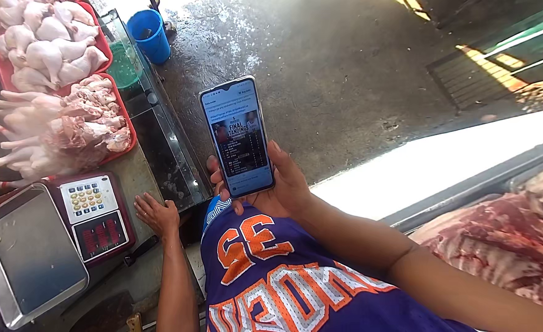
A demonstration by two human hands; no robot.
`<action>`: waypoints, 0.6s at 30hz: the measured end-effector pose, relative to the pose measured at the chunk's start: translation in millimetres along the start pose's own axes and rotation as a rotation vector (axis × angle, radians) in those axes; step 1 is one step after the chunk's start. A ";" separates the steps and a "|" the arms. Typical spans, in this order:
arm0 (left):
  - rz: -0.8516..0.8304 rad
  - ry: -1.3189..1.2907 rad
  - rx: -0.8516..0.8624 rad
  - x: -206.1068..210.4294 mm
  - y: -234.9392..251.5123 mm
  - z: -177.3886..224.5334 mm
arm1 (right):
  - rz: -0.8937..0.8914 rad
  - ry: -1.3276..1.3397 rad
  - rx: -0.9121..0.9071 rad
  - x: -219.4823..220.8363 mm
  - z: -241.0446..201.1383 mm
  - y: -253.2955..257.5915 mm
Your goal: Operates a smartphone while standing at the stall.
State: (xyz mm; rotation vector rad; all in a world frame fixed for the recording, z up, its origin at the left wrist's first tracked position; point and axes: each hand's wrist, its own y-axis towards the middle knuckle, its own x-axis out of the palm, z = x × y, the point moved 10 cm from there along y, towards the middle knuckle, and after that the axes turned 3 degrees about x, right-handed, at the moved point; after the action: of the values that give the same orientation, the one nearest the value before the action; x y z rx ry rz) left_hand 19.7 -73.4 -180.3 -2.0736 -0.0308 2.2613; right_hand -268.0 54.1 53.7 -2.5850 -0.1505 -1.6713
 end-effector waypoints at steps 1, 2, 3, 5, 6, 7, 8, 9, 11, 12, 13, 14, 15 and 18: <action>0.002 0.002 0.000 -0.4 0.3 -0.2 | 0.002 -0.001 -0.002 -0.4 -0.1 0.0; 0.002 0.000 -0.001 -0.5 0.6 -0.3 | 0.004 0.000 -0.004 -0.6 -0.3 0.1; 0.002 -0.001 0.000 -0.9 0.6 0.3 | 0.003 0.002 -0.003 -0.6 -0.2 0.1; -0.001 -0.004 0.006 -1.1 0.9 0.9 | -0.004 0.004 0.001 0.3 0.0 0.0; 0.003 -0.006 0.009 -1.4 0.8 0.9 | -0.010 0.006 0.004 0.8 0.1 0.0; 0.007 -0.005 0.008 -1.1 0.8 0.3 | -0.011 0.006 0.006 1.0 0.3 -0.1; 0.006 -0.004 0.006 -0.6 0.7 -0.3 | -0.009 0.007 0.008 1.0 0.6 -0.2; 0.002 -0.002 0.003 -1.3 0.6 -0.2 | -0.007 0.007 0.008 0.5 0.9 -0.1; -0.003 0.001 -0.001 -2.4 1.0 0.7 | -0.005 0.006 0.007 0.0 0.7 0.0; -0.003 0.001 -0.001 -2.3 1.0 0.9 | -0.007 0.006 0.007 0.3 0.5 -0.2; -0.004 -0.001 -0.001 -1.7 1.0 0.8 | -0.010 0.007 0.005 0.7 0.2 -0.5; -0.003 -0.001 -0.002 -1.3 0.9 0.6 | -0.012 0.007 0.002 1.1 0.0 -0.8; -0.001 0.002 -0.004 -1.1 0.7 0.6 | -0.014 0.005 0.001 1.4 0.1 -1.0; 0.002 0.004 -0.002 -1.0 0.6 0.3 | -0.014 -0.001 0.002 1.5 0.8 -0.7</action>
State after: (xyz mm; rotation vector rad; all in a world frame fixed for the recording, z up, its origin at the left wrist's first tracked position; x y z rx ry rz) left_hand 19.4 -74.0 -179.3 -2.0797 -0.0314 2.2593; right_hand -266.7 54.9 54.7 -2.5894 -0.1712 -1.6738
